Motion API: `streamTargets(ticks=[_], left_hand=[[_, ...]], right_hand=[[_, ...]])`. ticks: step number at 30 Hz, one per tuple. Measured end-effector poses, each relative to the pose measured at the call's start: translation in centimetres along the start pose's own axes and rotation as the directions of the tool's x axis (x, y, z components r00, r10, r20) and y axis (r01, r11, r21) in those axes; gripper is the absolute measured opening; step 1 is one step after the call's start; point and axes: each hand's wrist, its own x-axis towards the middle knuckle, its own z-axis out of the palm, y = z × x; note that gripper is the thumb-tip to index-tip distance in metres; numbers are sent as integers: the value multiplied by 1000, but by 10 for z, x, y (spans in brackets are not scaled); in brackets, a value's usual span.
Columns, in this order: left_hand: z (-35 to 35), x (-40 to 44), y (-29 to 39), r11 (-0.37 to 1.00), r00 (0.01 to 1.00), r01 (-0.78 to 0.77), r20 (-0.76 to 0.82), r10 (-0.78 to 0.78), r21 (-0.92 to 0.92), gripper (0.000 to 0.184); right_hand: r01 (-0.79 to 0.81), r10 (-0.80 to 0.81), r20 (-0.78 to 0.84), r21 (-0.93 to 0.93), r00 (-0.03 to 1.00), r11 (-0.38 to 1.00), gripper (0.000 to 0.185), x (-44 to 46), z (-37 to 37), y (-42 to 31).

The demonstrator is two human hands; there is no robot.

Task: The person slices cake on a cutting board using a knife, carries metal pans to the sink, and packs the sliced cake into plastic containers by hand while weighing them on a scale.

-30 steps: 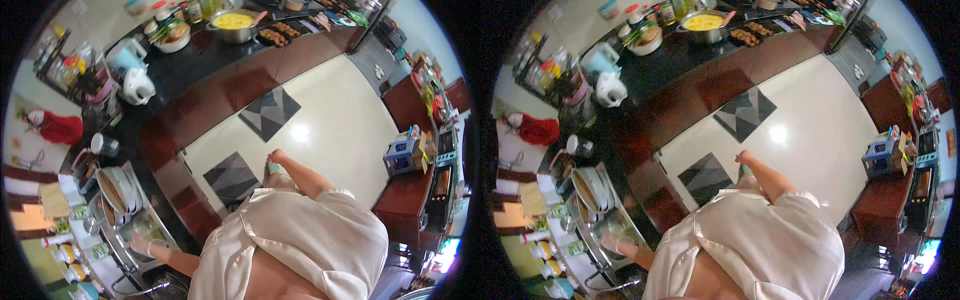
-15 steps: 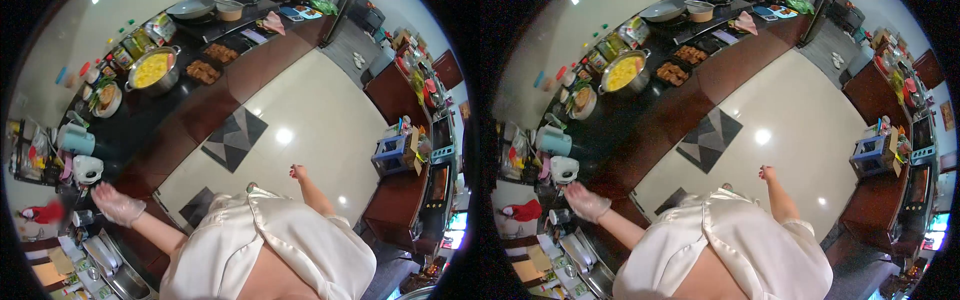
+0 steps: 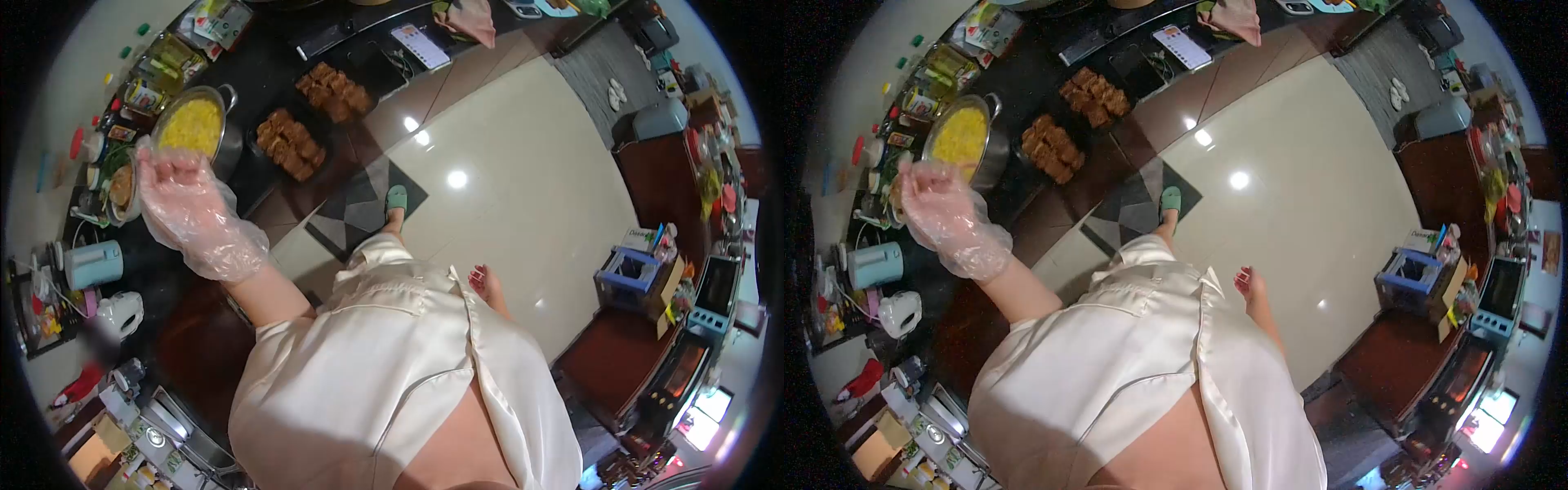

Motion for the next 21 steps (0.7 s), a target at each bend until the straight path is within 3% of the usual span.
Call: streamTargets(ticks=[1,3,4,5,6,10,15,21], left_hand=[[15,12,-12,1000,998,-6,64,5,14,16],[46,42,-40,1000,1000,-4,8,4,-12,14],[58,58,-54,998,994,24,106,-18,-54,12],[71,71,-67,994,978,61,204,-41,-93,11],[90,80,-83,994,983,55,177,-38,-93,10],[135,110,-147,964,930,232,322,-179,-134,14],[204,107,-242,937,896,337,339,-288,-94,10],[283,98,-378,903,846,429,345,-407,14,16]], right_hand=[[15,-19,-34,-101,999,995,32,13,-1,-19],[62,-85,-68,-281,994,958,36,29,0,-67],[97,-128,-66,-352,990,931,37,34,10,-96],[140,-175,-71,-348,982,927,37,36,19,-123],[180,-220,-80,-341,972,922,37,37,28,-145],[255,-274,-83,-184,958,949,35,47,70,-215],[158,-162,66,62,985,986,31,94,96,-302],[270,-297,187,155,936,950,28,167,114,-478]])
